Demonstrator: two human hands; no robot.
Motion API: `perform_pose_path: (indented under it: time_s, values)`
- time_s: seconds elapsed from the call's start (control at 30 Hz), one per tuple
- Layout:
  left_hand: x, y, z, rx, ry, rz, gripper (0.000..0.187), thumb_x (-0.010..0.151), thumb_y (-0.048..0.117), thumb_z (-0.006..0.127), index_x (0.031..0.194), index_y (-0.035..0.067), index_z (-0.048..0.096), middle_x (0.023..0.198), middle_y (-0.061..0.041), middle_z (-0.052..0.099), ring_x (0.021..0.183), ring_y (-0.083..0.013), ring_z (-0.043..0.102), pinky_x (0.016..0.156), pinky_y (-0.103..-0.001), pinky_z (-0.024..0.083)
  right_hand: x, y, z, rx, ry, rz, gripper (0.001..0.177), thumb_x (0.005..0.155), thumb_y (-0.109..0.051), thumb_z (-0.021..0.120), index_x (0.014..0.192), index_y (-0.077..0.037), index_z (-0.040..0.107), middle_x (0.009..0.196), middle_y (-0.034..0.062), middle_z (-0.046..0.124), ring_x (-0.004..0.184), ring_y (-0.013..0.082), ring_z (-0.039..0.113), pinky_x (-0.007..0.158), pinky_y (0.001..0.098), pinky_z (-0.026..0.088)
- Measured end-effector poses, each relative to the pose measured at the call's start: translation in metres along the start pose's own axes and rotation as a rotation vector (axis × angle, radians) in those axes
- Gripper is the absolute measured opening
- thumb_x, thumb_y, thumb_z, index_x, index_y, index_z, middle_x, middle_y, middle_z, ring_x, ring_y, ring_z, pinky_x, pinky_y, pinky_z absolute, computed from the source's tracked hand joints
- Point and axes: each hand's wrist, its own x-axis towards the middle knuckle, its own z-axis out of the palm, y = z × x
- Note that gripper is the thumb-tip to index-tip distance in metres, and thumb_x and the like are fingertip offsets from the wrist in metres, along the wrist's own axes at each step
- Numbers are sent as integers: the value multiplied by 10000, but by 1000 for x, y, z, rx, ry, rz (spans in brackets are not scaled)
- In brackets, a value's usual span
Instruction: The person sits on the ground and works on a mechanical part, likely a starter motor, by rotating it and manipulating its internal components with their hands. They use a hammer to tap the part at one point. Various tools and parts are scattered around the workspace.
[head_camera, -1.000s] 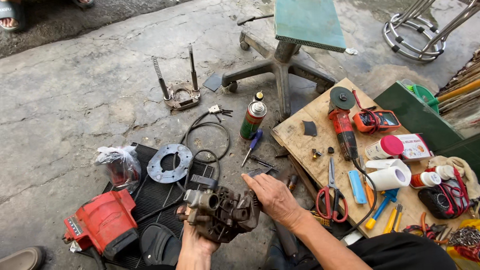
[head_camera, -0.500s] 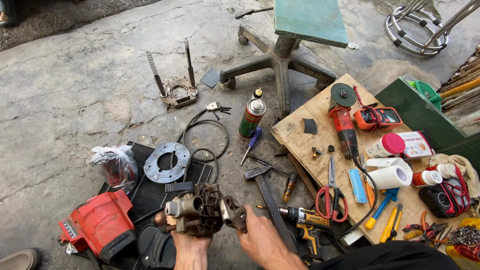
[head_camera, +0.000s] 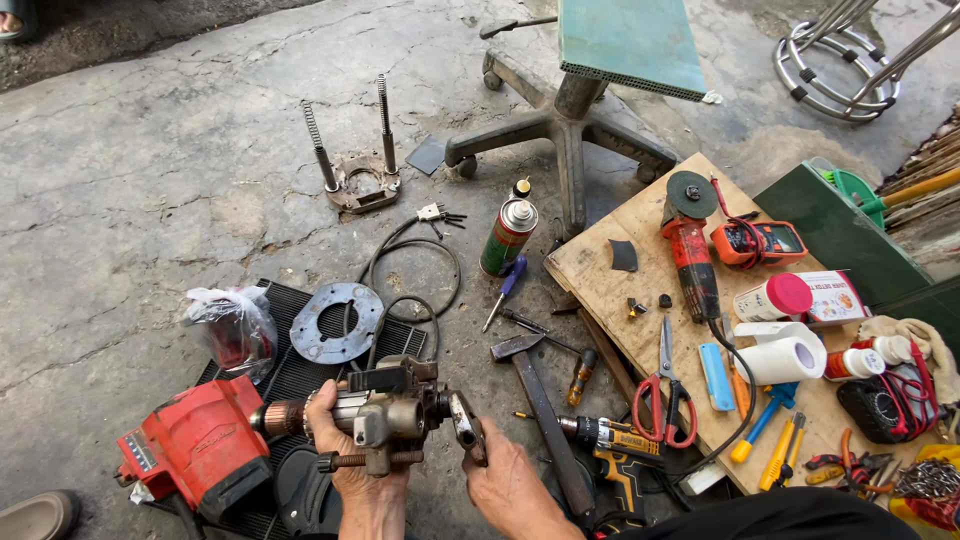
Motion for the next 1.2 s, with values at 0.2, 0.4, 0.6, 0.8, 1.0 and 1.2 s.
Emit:
perform_pose_path:
  time_s: [0.2, 0.4, 0.6, 0.8, 1.0, 1.2]
  values:
    - [1, -1, -3, 22, -36, 26, 238, 994, 468, 711, 929, 250, 640, 768, 42, 685, 636, -150, 661, 632, -341, 550, -1, 10, 12, 5, -25, 109, 308, 993, -135, 558, 1294, -189, 597, 846, 183, 778, 783, 447, 684, 781, 493, 476]
    - [-11, 3, 3, -27, 65, -184, 278, 952, 515, 664, 975, 238, 654, 858, 39, 713, 776, -177, 682, 742, -352, 578, 19, 38, 4, -401, 235, -233, 557, 886, -22, 571, 1412, -123, 420, 655, 154, 713, 559, 514, 636, 579, 598, 463]
    - [6, -8, -32, -339, 382, -709, 168, 1051, 496, 711, 927, 441, 811, 976, 206, 860, 923, -12, 795, 871, -190, 650, 42, 36, -49, -600, 516, -1014, 212, 1105, -14, 584, 1316, 14, 581, 850, 78, 639, 651, 226, 675, 544, 402, 562]
    - [-10, 8, 2, 54, 279, -440, 212, 1081, 440, 554, 1199, 314, 676, 1282, -24, 769, 1215, -260, 720, 1101, -521, 588, 85, 86, -55, -641, 279, -889, 373, 995, 58, 526, 1361, -9, 555, 1049, 145, 661, 892, 306, 642, 782, 429, 495]
    - [8, 7, -23, -58, 148, -318, 196, 1049, 504, 653, 1000, 315, 641, 897, 103, 706, 810, -131, 700, 809, -349, 612, 81, 66, -33, -871, -40, -383, 799, 747, -117, 844, 1461, -144, 486, 1227, 117, 556, 1136, 377, 583, 918, 531, 501]
    - [18, -7, -35, 63, 129, -188, 321, 1029, 535, 682, 975, 221, 721, 890, 25, 773, 798, -208, 747, 703, -345, 606, 0, -79, -72, 541, -84, 239, 555, 1049, -516, 593, 1155, -3, 778, 760, 118, 710, 535, 187, 620, 493, 305, 466]
